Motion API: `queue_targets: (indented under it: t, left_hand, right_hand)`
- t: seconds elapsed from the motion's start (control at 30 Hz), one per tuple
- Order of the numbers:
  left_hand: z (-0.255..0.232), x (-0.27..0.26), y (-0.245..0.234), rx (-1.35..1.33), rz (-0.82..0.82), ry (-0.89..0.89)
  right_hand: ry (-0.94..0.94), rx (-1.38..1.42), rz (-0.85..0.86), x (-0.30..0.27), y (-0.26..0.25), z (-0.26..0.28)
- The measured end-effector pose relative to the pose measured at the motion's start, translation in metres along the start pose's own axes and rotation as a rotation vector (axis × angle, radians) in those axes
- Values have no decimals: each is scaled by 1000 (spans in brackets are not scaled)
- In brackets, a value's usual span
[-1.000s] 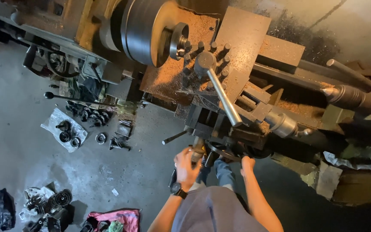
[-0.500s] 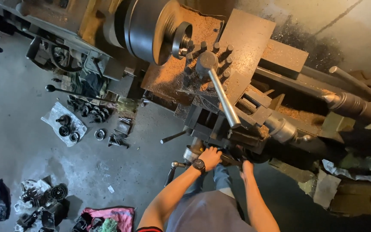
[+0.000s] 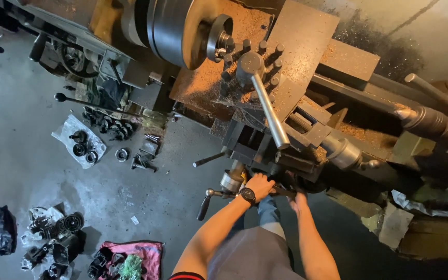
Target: The person operates a metal lathe, adjusting the tool post and controls while a cylindrical metal part rotates. They then remove the finished part from the chuck and place it on the floor among other similar parts.
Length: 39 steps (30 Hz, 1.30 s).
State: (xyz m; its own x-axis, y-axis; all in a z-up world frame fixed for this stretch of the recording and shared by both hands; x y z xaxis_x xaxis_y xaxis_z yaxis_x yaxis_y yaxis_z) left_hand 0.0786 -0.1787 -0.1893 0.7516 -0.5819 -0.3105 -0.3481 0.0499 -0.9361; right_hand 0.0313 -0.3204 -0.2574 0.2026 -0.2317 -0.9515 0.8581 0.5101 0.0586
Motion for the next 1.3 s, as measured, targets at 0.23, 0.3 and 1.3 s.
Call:
queue_targets:
  t: [0.23,0.3,1.3]
  left_hand:
    - [-31,11,1,83,-162,-98]
    - [-38,12,-9,117,-185,-130]
    - [-14,5,-3,-50,25,-6]
  right_hand:
    - [-175,-1290,-54,12,-16,3]
    - [-148,-512,-175,-39,-10,7]
    - [27,-272,-88,66,-51,-23]
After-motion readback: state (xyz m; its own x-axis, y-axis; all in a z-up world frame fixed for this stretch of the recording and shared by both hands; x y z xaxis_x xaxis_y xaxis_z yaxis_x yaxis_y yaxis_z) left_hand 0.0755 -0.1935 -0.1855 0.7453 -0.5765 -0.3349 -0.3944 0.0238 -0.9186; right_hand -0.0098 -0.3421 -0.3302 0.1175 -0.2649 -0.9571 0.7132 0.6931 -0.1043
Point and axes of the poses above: each hand's wrist, its own x-axis towards the middle knuckle, its own y-axis out of the palm, z = x × y, the point moved 8 cm from there along x, towards the middle knuckle, and after that the axes turned 14 degrees about x, right-handed, at the moved point
